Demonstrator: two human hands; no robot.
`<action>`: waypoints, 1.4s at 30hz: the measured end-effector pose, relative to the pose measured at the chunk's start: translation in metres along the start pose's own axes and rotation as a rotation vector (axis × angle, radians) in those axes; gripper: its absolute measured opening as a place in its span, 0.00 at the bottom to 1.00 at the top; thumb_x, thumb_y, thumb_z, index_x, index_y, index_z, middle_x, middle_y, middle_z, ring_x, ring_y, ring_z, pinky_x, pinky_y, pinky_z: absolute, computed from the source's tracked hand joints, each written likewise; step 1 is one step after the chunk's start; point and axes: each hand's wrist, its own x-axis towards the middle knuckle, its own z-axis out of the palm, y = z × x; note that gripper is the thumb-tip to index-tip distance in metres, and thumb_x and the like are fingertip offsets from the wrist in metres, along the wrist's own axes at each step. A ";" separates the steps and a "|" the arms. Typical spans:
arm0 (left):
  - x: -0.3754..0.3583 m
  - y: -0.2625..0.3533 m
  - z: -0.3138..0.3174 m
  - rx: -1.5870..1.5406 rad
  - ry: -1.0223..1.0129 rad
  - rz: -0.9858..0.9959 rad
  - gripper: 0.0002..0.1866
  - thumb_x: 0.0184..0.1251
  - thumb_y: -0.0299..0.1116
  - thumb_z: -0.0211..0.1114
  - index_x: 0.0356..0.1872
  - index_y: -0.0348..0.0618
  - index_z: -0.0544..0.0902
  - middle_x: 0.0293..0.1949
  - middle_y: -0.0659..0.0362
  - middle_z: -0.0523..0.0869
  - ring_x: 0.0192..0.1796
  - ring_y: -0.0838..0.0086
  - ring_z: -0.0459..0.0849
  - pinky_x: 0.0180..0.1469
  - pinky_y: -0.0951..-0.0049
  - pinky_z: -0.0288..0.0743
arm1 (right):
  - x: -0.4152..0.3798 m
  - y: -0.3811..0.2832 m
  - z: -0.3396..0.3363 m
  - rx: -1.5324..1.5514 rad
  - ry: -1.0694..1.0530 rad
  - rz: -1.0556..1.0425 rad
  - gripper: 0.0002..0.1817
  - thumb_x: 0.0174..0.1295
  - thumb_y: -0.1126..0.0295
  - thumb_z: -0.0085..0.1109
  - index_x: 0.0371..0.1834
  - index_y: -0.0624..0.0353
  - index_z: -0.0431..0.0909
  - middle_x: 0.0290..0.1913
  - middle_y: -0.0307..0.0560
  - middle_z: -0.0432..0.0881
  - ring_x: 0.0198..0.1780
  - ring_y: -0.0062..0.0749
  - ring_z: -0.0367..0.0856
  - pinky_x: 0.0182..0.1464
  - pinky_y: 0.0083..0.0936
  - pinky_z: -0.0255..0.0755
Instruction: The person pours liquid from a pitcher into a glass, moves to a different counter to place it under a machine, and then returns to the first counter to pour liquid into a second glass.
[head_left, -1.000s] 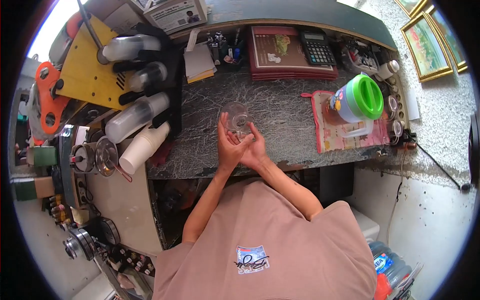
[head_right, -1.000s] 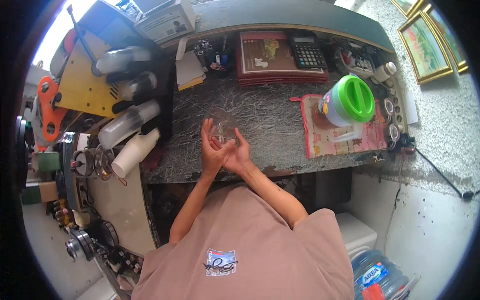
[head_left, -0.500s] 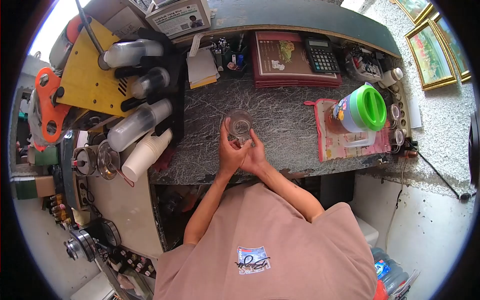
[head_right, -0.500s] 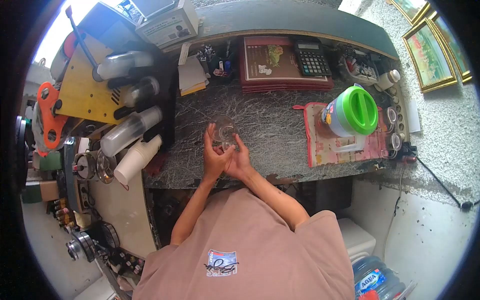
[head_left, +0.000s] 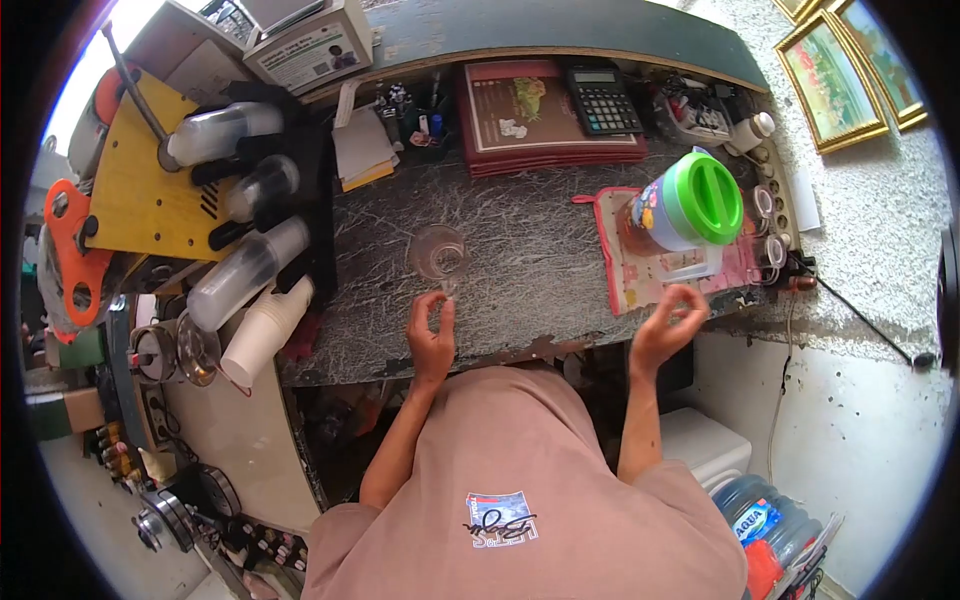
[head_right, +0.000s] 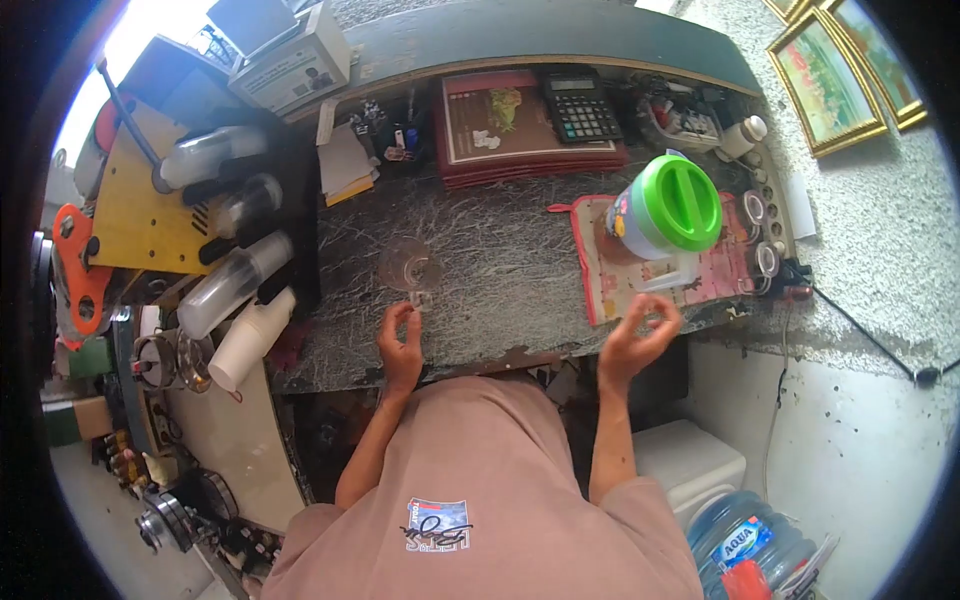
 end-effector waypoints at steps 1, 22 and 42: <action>0.002 0.001 0.001 -0.007 -0.009 0.006 0.15 0.70 0.38 0.68 0.49 0.37 0.82 0.46 0.54 0.84 0.51 0.63 0.82 0.56 0.65 0.74 | 0.016 0.010 0.000 -0.072 0.151 -0.045 0.13 0.73 0.63 0.61 0.45 0.64 0.77 0.44 0.44 0.80 0.46 0.28 0.76 0.48 0.29 0.68; 0.020 -0.016 0.016 -0.096 -0.175 0.061 0.06 0.72 0.28 0.63 0.39 0.37 0.85 0.38 0.57 0.90 0.44 0.74 0.87 0.50 0.71 0.79 | 0.081 0.010 0.014 0.622 -0.465 0.349 0.24 0.57 0.76 0.74 0.17 0.48 0.64 0.19 0.23 0.63 0.23 0.10 0.59 0.26 0.18 0.49; 0.020 -0.022 0.023 -0.277 -0.210 0.053 0.19 0.82 0.36 0.44 0.31 0.37 0.74 0.25 0.60 0.72 0.30 0.73 0.72 0.36 0.68 0.67 | 0.096 -0.121 0.038 0.232 -1.505 -0.058 0.10 0.55 0.72 0.76 0.33 0.68 0.86 0.21 0.39 0.84 0.19 0.17 0.80 0.21 0.20 0.76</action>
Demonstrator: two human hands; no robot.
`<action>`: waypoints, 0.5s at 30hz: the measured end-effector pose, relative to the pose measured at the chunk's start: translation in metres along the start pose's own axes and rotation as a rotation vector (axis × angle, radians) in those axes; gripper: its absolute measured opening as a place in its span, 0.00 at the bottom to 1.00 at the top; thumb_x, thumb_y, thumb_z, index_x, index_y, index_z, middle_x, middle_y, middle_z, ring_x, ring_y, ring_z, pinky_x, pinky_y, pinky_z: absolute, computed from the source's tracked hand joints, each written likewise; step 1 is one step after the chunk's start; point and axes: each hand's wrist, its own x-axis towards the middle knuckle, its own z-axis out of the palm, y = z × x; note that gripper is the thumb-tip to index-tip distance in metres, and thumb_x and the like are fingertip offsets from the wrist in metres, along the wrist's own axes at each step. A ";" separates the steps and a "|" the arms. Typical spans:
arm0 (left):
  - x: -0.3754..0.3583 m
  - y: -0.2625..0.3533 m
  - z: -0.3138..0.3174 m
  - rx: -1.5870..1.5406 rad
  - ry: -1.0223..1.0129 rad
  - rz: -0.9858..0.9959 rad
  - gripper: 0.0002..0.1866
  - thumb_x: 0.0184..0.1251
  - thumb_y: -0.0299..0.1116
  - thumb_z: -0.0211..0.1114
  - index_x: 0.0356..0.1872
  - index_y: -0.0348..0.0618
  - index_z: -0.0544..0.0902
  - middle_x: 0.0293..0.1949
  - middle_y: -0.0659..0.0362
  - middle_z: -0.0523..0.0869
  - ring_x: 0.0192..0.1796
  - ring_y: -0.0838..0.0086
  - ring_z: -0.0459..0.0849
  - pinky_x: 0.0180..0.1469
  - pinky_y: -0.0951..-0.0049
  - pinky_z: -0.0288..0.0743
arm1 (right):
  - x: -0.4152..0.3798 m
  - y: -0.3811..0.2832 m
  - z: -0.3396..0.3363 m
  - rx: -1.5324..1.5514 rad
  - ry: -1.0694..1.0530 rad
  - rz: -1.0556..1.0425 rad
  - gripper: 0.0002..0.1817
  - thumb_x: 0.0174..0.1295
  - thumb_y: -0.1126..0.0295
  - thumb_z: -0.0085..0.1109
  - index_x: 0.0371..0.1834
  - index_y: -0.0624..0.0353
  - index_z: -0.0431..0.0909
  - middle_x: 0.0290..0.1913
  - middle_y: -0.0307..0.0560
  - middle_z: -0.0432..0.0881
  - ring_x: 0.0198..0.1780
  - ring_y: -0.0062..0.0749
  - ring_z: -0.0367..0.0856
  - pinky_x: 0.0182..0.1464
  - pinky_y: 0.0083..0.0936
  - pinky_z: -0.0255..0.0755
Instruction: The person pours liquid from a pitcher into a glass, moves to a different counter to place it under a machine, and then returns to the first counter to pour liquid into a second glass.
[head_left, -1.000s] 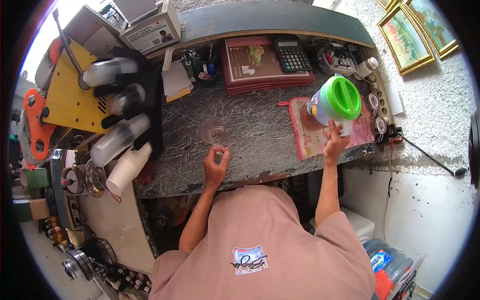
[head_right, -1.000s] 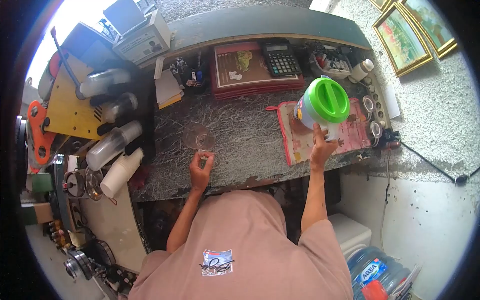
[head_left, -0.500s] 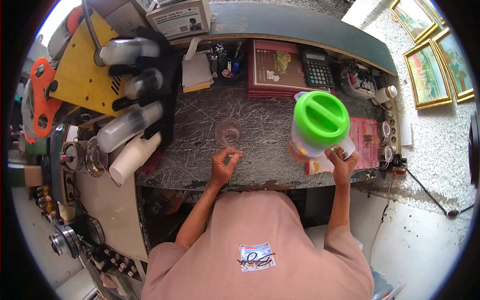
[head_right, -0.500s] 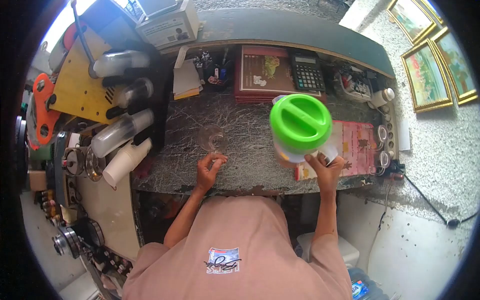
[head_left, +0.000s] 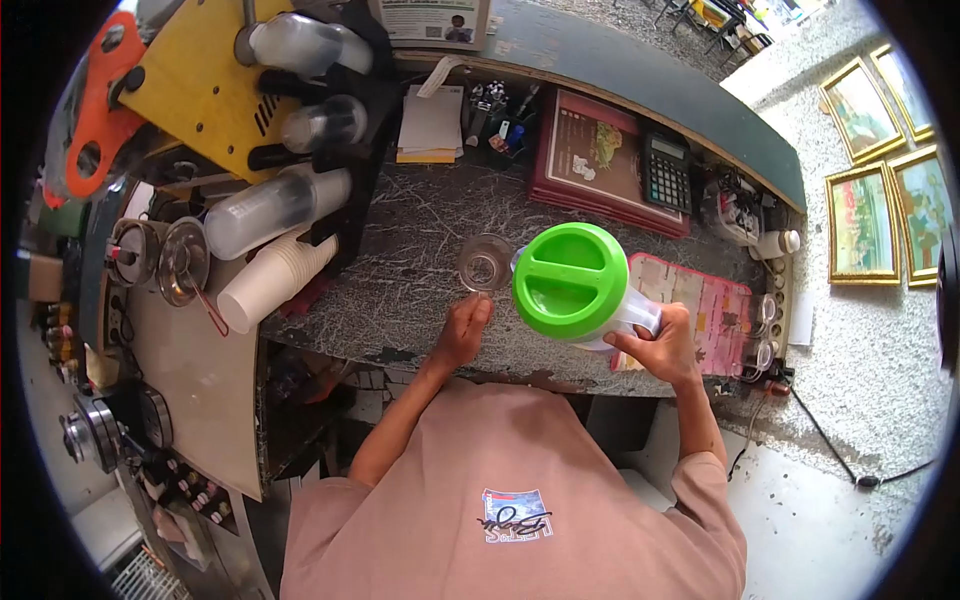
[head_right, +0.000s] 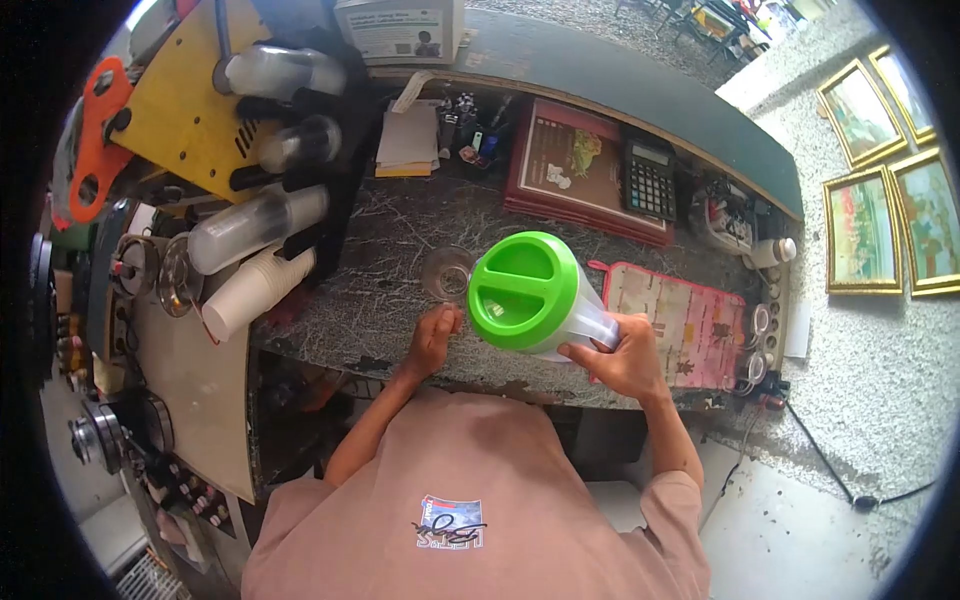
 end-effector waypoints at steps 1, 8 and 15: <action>0.000 -0.001 0.001 -0.005 0.015 -0.001 0.19 0.82 0.36 0.44 0.31 0.37 0.74 0.25 0.60 0.72 0.30 0.73 0.72 0.36 0.68 0.67 | 0.004 -0.005 -0.001 -0.009 -0.012 -0.005 0.10 0.55 0.72 0.76 0.33 0.68 0.86 0.21 0.39 0.84 0.19 0.17 0.80 0.21 0.20 0.76; 0.001 -0.003 0.002 -0.037 0.046 0.069 0.16 0.82 0.34 0.48 0.31 0.35 0.71 0.25 0.52 0.70 0.28 0.63 0.71 0.34 0.62 0.65 | 0.022 -0.021 0.003 -0.133 -0.111 0.019 0.12 0.54 0.70 0.76 0.29 0.66 0.83 0.20 0.36 0.78 0.22 0.16 0.74 0.24 0.22 0.70; 0.000 -0.001 0.002 -0.020 0.045 0.086 0.15 0.81 0.33 0.50 0.32 0.35 0.71 0.27 0.50 0.70 0.31 0.57 0.71 0.38 0.60 0.66 | 0.032 -0.025 0.004 -0.179 -0.123 0.034 0.13 0.54 0.66 0.76 0.34 0.67 0.88 0.23 0.43 0.85 0.24 0.19 0.81 0.29 0.26 0.75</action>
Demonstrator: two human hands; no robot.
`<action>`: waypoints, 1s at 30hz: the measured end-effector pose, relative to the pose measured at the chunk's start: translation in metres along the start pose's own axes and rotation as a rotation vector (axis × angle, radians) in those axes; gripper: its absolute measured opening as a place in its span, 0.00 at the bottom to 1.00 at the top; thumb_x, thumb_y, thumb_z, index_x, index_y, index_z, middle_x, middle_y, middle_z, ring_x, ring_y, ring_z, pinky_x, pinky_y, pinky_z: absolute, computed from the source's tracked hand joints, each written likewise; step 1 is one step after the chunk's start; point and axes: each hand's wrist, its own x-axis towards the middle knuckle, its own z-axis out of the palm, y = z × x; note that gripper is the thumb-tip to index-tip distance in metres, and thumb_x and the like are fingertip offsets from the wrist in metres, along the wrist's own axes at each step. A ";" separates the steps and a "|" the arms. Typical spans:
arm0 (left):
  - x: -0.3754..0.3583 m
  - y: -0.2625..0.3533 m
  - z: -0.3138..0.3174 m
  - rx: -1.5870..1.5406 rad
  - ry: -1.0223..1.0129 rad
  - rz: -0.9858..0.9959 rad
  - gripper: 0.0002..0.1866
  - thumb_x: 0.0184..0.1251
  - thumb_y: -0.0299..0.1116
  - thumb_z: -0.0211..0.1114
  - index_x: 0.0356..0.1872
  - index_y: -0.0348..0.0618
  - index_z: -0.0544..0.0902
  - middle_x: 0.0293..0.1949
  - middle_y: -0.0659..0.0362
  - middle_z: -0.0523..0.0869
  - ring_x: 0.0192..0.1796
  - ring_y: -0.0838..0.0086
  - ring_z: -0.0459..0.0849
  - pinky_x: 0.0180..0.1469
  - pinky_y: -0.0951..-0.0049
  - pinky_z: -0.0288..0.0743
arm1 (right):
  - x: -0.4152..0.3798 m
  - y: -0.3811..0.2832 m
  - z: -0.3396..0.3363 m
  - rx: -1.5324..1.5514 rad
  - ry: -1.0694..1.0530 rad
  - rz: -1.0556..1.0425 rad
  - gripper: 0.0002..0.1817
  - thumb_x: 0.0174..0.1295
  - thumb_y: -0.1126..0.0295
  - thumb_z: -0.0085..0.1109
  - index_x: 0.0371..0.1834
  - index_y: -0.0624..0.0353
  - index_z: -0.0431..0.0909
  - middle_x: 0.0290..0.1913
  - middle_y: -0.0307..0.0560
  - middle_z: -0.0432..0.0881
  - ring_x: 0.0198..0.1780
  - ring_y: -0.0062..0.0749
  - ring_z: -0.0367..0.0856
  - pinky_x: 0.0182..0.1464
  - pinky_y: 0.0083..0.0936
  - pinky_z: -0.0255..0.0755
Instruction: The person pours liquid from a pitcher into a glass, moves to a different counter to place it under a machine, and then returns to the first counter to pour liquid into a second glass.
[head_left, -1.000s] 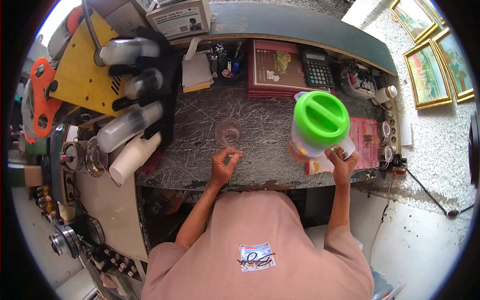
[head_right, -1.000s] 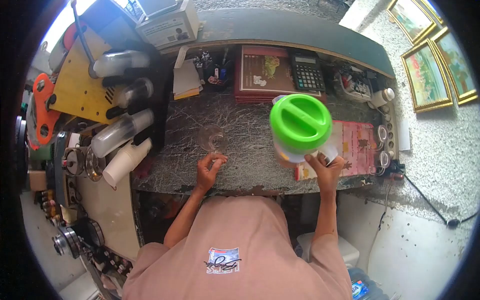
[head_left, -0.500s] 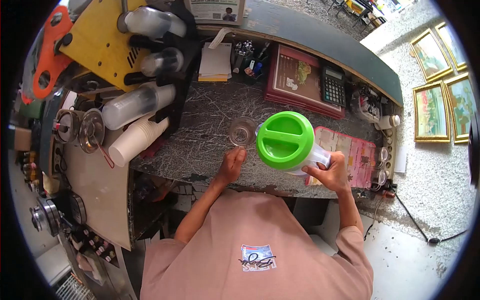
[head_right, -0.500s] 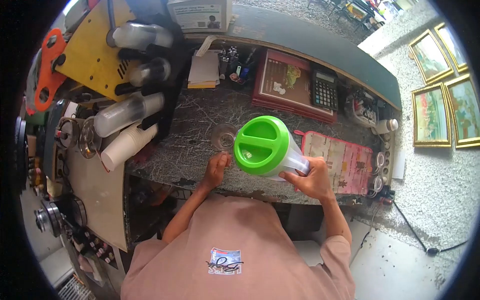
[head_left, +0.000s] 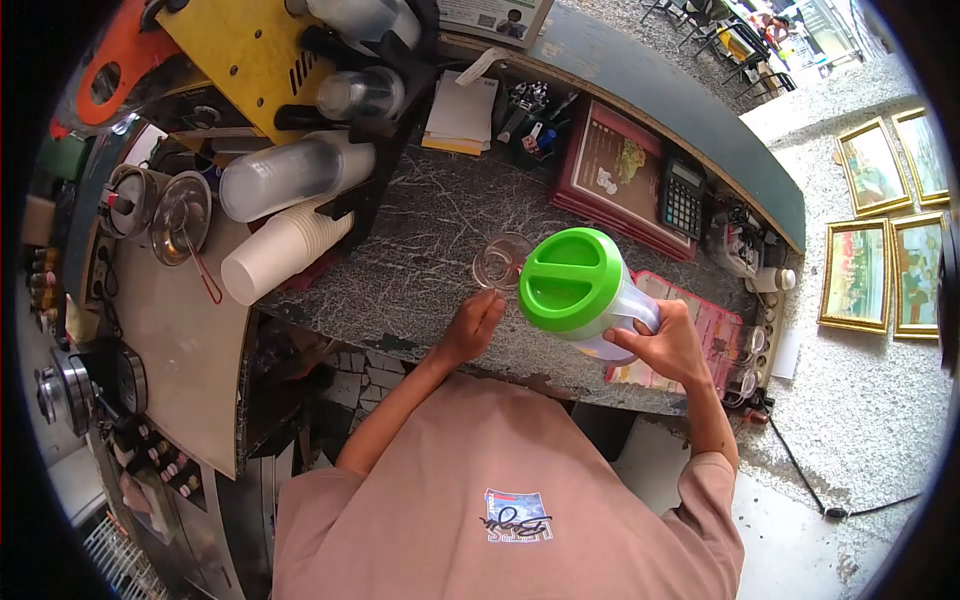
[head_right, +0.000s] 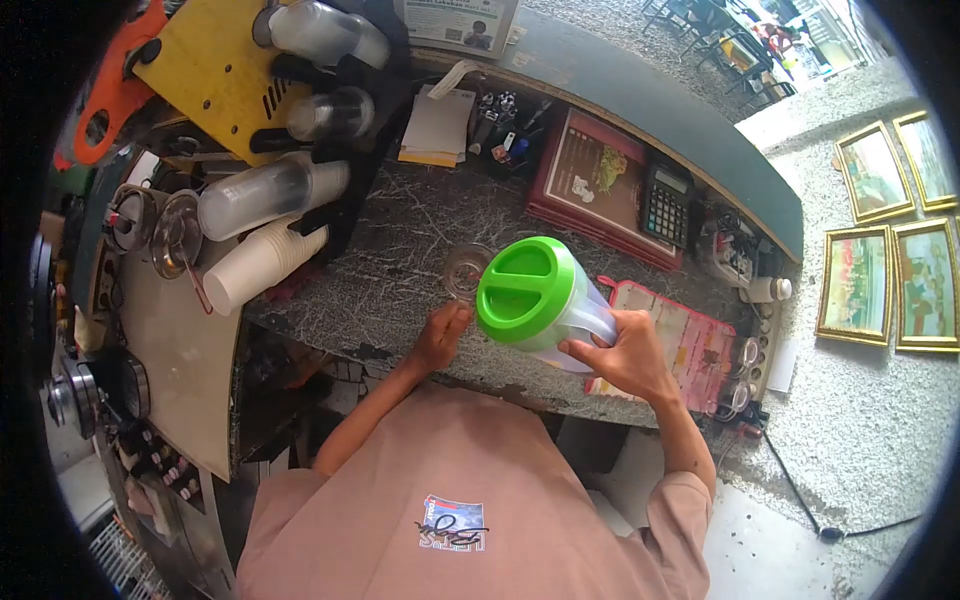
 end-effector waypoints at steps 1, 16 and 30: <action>0.000 -0.002 0.000 -0.001 -0.003 -0.002 0.15 0.81 0.33 0.50 0.32 0.35 0.71 0.27 0.50 0.70 0.31 0.57 0.71 0.38 0.60 0.66 | 0.001 -0.002 -0.001 0.001 0.000 0.004 0.13 0.54 0.66 0.76 0.34 0.67 0.88 0.23 0.43 0.85 0.24 0.19 0.81 0.29 0.26 0.75; 0.000 -0.003 -0.001 -0.045 -0.037 -0.026 0.14 0.82 0.33 0.49 0.34 0.35 0.72 0.27 0.51 0.70 0.30 0.58 0.71 0.37 0.60 0.66 | 0.009 -0.037 -0.017 -0.071 -0.113 0.105 0.14 0.55 0.66 0.74 0.40 0.65 0.89 0.26 0.45 0.87 0.27 0.22 0.83 0.33 0.26 0.75; 0.000 -0.002 -0.001 -0.030 -0.039 -0.010 0.13 0.82 0.32 0.49 0.34 0.36 0.71 0.28 0.50 0.71 0.31 0.58 0.71 0.37 0.60 0.67 | 0.010 -0.041 -0.021 -0.065 -0.111 0.079 0.13 0.55 0.67 0.75 0.33 0.68 0.85 0.21 0.35 0.79 0.24 0.13 0.72 0.27 0.21 0.67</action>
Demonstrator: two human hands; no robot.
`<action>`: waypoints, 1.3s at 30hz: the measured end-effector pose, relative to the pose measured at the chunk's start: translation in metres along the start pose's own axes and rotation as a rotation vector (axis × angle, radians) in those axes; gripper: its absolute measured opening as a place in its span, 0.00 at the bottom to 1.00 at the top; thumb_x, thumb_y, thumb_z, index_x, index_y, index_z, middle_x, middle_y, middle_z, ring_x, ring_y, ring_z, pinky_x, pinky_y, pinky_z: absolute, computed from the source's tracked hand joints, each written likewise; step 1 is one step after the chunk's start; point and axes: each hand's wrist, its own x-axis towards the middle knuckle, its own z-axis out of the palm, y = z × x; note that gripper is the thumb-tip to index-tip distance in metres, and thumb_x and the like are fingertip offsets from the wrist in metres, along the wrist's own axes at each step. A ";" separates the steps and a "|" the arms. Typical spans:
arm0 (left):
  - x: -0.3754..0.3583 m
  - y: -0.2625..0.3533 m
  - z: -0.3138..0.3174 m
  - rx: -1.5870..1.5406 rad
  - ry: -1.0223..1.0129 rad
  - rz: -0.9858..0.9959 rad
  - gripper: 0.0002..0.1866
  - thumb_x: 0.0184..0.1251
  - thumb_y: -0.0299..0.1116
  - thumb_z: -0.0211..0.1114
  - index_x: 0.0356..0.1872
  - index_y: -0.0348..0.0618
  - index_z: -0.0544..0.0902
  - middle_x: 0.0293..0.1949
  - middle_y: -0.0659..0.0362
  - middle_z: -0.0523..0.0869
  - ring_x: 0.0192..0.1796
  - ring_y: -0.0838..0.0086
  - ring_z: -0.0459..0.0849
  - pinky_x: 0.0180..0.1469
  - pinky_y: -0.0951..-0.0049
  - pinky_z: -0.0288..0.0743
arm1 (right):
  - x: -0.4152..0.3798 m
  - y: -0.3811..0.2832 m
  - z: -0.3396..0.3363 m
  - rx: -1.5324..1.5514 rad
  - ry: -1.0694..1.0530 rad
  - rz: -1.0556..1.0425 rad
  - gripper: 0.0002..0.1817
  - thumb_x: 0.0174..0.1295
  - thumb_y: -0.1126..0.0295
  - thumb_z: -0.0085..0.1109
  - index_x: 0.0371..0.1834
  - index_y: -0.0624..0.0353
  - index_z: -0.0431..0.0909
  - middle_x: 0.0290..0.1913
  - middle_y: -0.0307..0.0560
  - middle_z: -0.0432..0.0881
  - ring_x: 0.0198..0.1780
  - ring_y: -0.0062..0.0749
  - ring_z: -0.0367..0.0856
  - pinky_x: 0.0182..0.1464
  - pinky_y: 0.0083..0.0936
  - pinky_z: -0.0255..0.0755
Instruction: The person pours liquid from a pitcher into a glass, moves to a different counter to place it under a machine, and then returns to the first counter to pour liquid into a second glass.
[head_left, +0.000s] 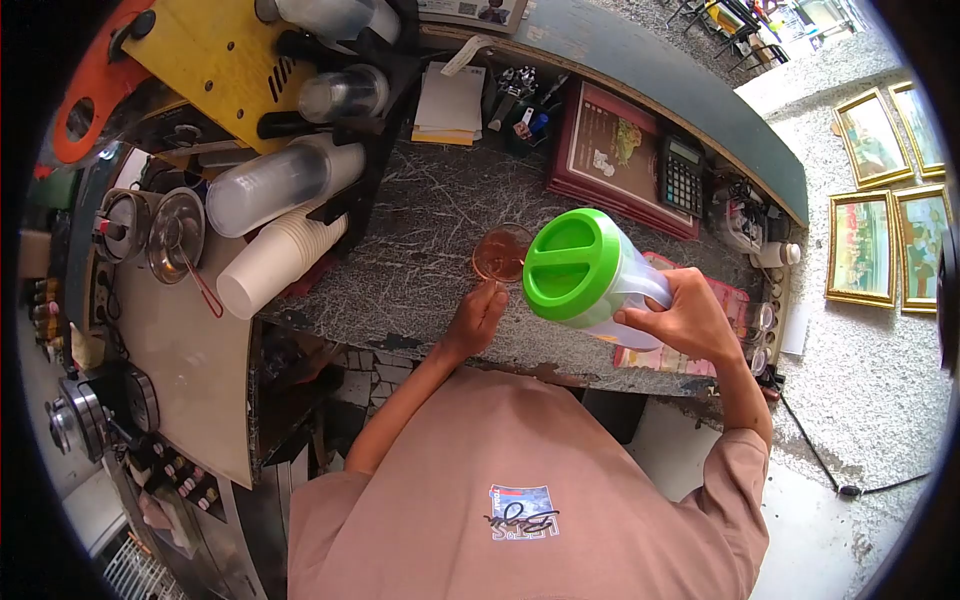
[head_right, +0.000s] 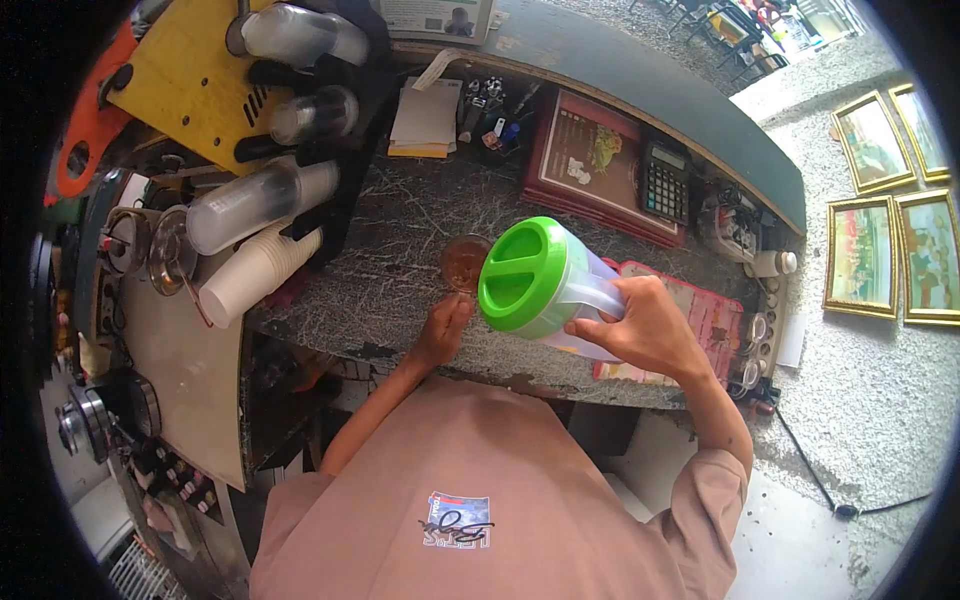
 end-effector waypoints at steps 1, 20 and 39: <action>0.000 0.000 0.000 -0.001 0.002 0.000 0.13 0.82 0.32 0.49 0.34 0.36 0.71 0.28 0.50 0.71 0.31 0.58 0.71 0.37 0.60 0.67 | 0.000 0.000 0.000 -0.002 0.009 -0.018 0.13 0.55 0.67 0.75 0.32 0.67 0.85 0.21 0.35 0.78 0.25 0.13 0.72 0.27 0.21 0.67; 0.001 0.001 0.000 -0.012 0.002 0.031 0.15 0.83 0.34 0.47 0.33 0.35 0.70 0.28 0.50 0.70 0.31 0.57 0.70 0.38 0.59 0.66 | -0.017 -0.024 -0.019 -0.045 0.011 0.038 0.14 0.53 0.69 0.74 0.39 0.68 0.88 0.28 0.46 0.87 0.28 0.22 0.84 0.34 0.24 0.78; 0.001 -0.003 0.002 -0.019 0.017 0.049 0.16 0.83 0.34 0.48 0.32 0.35 0.70 0.26 0.51 0.69 0.29 0.59 0.69 0.35 0.61 0.65 | -0.026 -0.030 -0.027 0.007 0.067 -0.009 0.12 0.52 0.69 0.77 0.30 0.64 0.84 0.18 0.27 0.68 0.22 0.10 0.61 0.23 0.19 0.53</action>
